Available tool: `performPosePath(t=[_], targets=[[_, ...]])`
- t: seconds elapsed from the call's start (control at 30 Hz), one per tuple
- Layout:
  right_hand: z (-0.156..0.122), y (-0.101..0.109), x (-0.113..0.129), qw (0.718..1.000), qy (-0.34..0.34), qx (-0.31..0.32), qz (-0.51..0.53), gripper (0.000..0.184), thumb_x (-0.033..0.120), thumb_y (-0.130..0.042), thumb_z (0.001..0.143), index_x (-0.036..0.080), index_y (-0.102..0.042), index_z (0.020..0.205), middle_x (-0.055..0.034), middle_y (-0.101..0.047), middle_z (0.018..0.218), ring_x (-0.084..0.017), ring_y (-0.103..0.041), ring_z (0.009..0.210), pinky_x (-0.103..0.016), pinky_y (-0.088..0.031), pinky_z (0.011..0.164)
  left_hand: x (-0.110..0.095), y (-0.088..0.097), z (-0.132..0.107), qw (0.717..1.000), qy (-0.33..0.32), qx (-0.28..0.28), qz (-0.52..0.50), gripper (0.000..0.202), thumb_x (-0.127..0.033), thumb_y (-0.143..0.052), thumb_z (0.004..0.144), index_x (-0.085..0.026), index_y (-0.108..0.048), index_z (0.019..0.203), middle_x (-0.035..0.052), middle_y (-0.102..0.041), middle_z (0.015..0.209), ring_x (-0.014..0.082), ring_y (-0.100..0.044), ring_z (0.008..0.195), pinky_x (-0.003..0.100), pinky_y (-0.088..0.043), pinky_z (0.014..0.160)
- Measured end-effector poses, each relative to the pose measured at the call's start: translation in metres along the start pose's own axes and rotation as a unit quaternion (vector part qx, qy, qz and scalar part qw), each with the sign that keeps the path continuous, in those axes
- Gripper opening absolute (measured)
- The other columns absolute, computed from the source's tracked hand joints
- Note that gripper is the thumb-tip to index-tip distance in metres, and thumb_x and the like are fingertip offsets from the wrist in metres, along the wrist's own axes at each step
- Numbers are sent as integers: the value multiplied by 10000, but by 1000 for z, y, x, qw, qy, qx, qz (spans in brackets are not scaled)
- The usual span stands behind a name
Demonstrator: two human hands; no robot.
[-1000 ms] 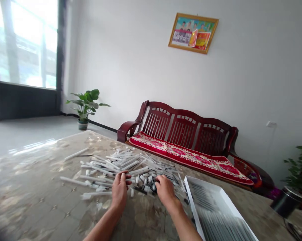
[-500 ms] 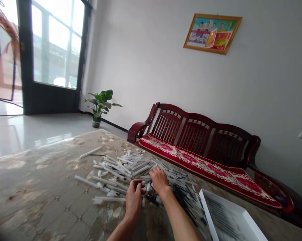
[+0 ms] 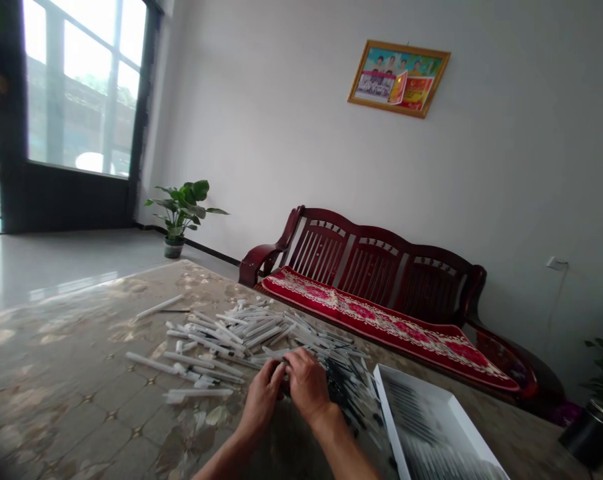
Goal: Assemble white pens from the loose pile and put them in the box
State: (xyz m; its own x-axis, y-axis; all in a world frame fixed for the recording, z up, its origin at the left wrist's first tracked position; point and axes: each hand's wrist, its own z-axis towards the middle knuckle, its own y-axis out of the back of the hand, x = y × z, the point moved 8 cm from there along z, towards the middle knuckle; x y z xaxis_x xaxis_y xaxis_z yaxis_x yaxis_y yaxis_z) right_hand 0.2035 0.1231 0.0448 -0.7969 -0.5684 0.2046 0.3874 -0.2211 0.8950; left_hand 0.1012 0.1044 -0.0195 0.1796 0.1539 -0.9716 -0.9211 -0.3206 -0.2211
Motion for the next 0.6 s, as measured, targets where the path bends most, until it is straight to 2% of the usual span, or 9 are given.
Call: performPosePath(t=[0.1,0.17,0.27,0.37,0.47,0.53,0.6], targets=[[-20,4,4,998,4,-26,54,428,40,-448,804,250,-657,1113,-42,-680,1038,-180,-611,1019,-269,-459,925,4,-11,-6,998,32,36,-33,345,-539,-636,664,-203,-562,639,-30,-546,540,151,-546,512,246,-427,470],[-32,7,-3,995,-8,-36,95,420,58,-473,790,254,-655,1114,-42,-682,1056,-186,-625,1000,-283,-482,910,7,-14,-9,996,52,41,-61,354,-545,-638,662,-199,-562,672,-27,-572,572,153,-576,531,251,-460,486],[-48,19,-39,989,-74,-56,119,336,119,-510,804,231,-670,1078,-50,-691,1059,-187,-655,938,-277,-512,849,10,-12,-12,992,77,18,-97,347,-534,-623,690,-197,-554,730,11,-653,667,169,-637,565,265,-496,497],[-71,39,-98,974,-204,-79,63,291,137,-493,826,190,-691,1032,-76,-711,1044,-205,-663,983,-284,-499,866,14,-9,-13,987,102,-9,-127,306,-492,-596,740,-194,-536,774,49,-697,744,188,-685,606,274,-518,498],[-93,49,-142,955,-289,-61,-2,298,151,-459,856,180,-692,1039,-85,-716,1072,-216,-668,1002,-291,-492,861,16,-6,-11,984,106,-27,-143,252,-437,-581,777,-194,-523,807,59,-709,779,194,-700,623,277,-523,506],[-103,48,-153,950,-307,-45,-36,309,163,-441,873,196,-688,1055,-75,-712,1093,-209,-670,1004,-284,-489,850,17,0,-9,983,101,-46,-146,224,-404,-588,783,-195,-523,830,61,-712,784,196,-698,620,283,-522,510],[-105,44,-151,952,-297,-31,-63,307,170,-440,878,223,-688,1051,-58,-706,1102,-196,-668,1004,-269,-484,839,17,8,-5,981,96,-75,-149,196,-371,-591,786,-195,-527,848,60,-710,773,197,-691,619,295,-526,526]])
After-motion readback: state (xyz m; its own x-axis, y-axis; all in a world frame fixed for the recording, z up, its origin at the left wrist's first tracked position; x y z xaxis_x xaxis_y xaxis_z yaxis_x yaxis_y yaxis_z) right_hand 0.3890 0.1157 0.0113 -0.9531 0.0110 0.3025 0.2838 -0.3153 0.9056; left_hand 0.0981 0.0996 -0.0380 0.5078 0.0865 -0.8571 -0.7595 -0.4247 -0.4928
